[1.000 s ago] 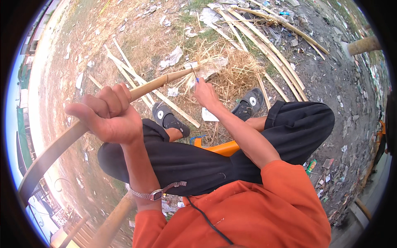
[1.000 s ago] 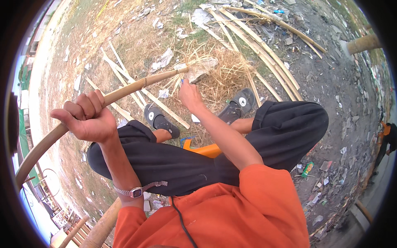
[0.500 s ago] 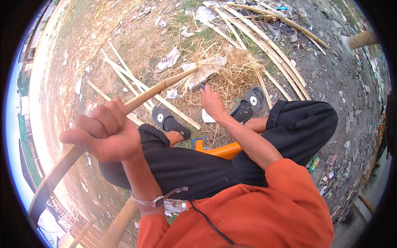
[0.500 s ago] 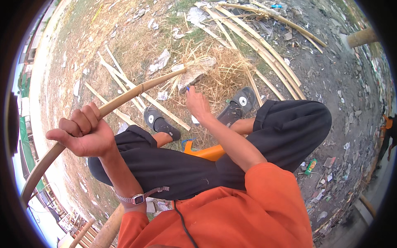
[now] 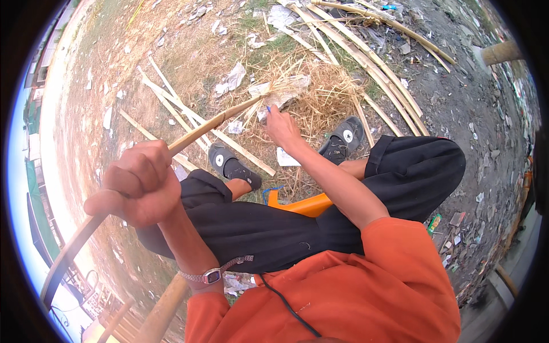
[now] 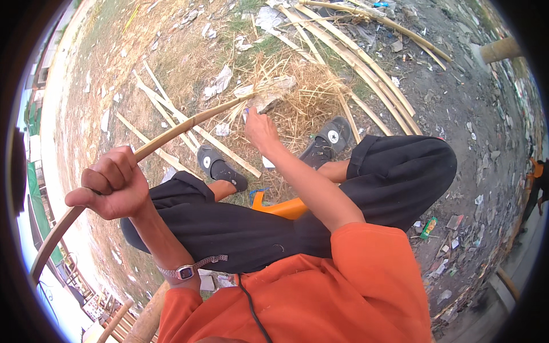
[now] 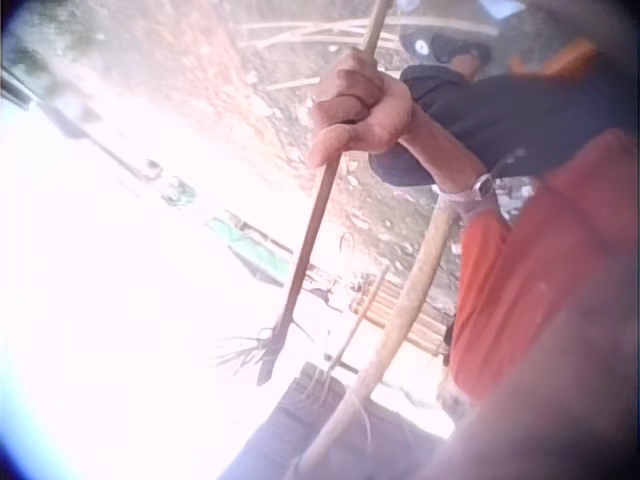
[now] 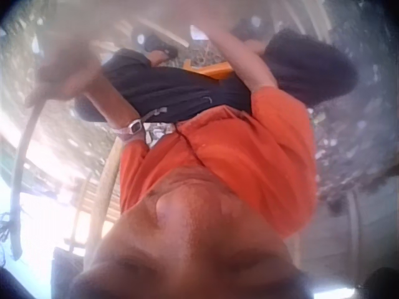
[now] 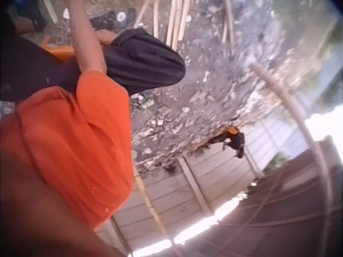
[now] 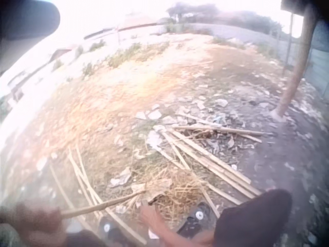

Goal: The person sits cross-legged and uses a knife to shave the surface of a bamboo pole held in their left hand. They rotate the pole and scrape along its length to remove the outer layer, with bamboo shavings falling to the ground.

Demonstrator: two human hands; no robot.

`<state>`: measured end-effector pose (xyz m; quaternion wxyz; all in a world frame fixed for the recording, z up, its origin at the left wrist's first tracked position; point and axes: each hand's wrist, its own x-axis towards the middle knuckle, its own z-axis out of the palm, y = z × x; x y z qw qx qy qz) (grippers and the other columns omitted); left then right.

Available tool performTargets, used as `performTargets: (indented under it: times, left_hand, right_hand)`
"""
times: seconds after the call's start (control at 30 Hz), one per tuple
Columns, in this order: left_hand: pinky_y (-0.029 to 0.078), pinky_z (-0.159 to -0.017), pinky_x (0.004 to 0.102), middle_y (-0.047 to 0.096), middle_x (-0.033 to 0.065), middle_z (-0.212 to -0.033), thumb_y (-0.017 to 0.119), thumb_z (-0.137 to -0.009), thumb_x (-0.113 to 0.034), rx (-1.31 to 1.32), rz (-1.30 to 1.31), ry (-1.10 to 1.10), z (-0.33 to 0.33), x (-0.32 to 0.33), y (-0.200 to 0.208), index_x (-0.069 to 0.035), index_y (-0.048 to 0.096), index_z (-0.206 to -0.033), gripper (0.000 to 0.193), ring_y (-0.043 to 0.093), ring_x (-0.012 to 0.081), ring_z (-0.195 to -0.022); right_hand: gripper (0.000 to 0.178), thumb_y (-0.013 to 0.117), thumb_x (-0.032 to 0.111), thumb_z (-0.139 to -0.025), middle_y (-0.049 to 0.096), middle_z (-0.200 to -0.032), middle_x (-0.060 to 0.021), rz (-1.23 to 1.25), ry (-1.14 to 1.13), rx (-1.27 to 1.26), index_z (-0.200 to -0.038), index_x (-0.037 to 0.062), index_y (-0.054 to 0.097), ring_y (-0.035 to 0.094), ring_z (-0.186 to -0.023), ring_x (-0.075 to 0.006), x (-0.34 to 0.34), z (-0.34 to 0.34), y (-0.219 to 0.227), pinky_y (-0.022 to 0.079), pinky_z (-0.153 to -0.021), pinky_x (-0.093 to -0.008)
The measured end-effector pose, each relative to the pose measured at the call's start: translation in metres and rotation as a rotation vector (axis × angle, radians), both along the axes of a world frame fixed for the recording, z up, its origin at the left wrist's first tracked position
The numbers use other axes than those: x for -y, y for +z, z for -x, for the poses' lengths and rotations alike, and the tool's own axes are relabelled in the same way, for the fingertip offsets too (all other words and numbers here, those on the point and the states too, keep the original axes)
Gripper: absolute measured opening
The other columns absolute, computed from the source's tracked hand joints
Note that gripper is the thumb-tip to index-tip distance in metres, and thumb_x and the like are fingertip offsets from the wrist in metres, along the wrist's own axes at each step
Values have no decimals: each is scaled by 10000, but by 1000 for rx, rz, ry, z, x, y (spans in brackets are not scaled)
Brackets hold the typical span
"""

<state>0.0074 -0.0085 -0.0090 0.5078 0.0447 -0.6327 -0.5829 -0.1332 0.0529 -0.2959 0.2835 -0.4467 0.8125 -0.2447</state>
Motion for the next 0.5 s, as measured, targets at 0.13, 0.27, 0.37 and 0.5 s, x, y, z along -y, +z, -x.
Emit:
performTargets:
  times: [0.13,0.27,0.37,0.5]
  left_hand:
    - [104,-405,251,149,-56,-429,328,-902,-553,-22,43,-121,21,-6,-9,-162,190,-535,554,94,76,-400]
    - [109,-425,260,127,-50,-428,314,-909,-549,-67,-134,24,-8,13,-6,-160,199,-539,549,87,83,-396]
    - [125,-393,250,152,-48,-433,250,-915,-559,-46,-46,-93,-16,19,-8,-152,213,-538,555,108,83,-380]
    - [119,-389,256,139,-50,-413,305,-906,-558,37,49,-155,-12,8,-3,-154,197,-528,564,102,85,-362]
  right_hand:
    - [214,392,204,-911,599,-829,-282,-151,-198,-94,-987,15,457,603,-802,-420,-35,16,-93,479,-690,-502]
    - [215,409,221,-906,586,-731,-270,28,-235,82,-962,18,451,589,-699,-440,-32,9,-9,471,-640,-512]
    - [196,416,209,-904,557,-620,-262,195,-93,177,-940,17,434,564,-620,-459,-17,1,51,460,-580,-515]
    - [183,449,176,-894,532,-541,-240,404,-36,143,-907,-6,431,541,-522,-434,-13,-25,87,427,-480,-496]
